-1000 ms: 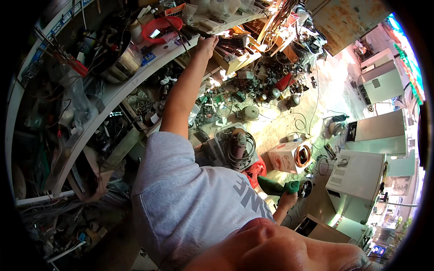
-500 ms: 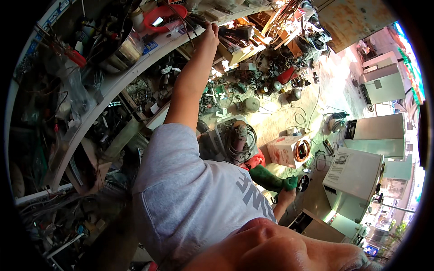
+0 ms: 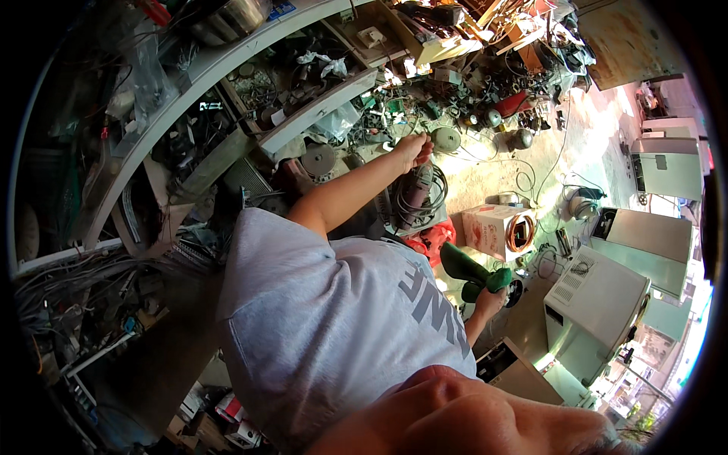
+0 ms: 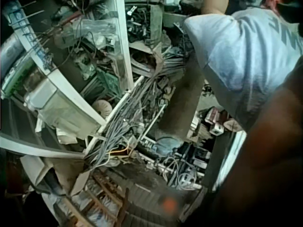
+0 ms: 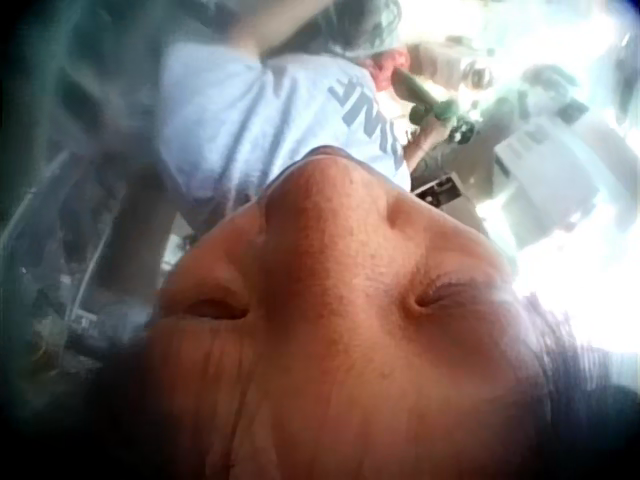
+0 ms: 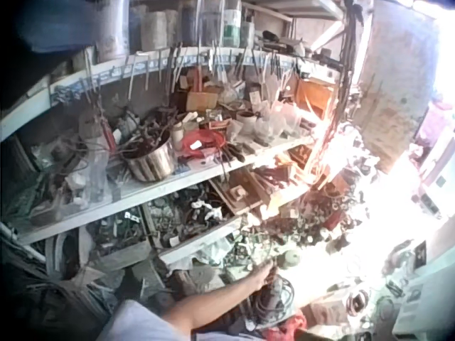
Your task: The person wipes a motor component with a cloth and then sits on the ground to strip and connect wires using pliers.
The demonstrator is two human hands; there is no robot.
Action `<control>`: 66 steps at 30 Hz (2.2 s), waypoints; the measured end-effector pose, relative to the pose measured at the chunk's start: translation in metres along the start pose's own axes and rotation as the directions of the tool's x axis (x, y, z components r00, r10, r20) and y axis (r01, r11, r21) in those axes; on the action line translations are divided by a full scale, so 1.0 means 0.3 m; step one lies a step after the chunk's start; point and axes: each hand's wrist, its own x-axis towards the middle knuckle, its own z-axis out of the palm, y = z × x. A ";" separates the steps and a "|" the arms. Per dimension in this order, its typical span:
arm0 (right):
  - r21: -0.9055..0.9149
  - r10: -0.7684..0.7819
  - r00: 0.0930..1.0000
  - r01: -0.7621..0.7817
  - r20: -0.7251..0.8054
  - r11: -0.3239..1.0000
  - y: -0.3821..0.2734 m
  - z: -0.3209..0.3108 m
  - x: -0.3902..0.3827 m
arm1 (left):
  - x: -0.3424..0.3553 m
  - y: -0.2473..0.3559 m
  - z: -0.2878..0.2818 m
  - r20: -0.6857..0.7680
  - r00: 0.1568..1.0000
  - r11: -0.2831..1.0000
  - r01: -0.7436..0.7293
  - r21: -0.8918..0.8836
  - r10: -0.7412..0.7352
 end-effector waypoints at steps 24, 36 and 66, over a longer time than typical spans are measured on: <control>0.879 -0.895 0.127 -0.289 0.429 0.380 -0.732 -0.189 -0.104 | -0.633 -0.548 -0.387 0.352 0.594 0.031 -0.538 0.842 0.723; 0.821 -0.862 0.461 0.395 0.210 0.412 -1.177 0.446 -0.451 | -0.772 -0.235 -0.888 -0.278 0.955 0.993 -0.080 0.087 0.102; 0.564 -0.821 0.083 0.688 0.564 0.457 -1.589 0.893 -0.321 | -0.499 0.323 -1.075 -0.398 0.655 0.200 0.357 0.912 0.642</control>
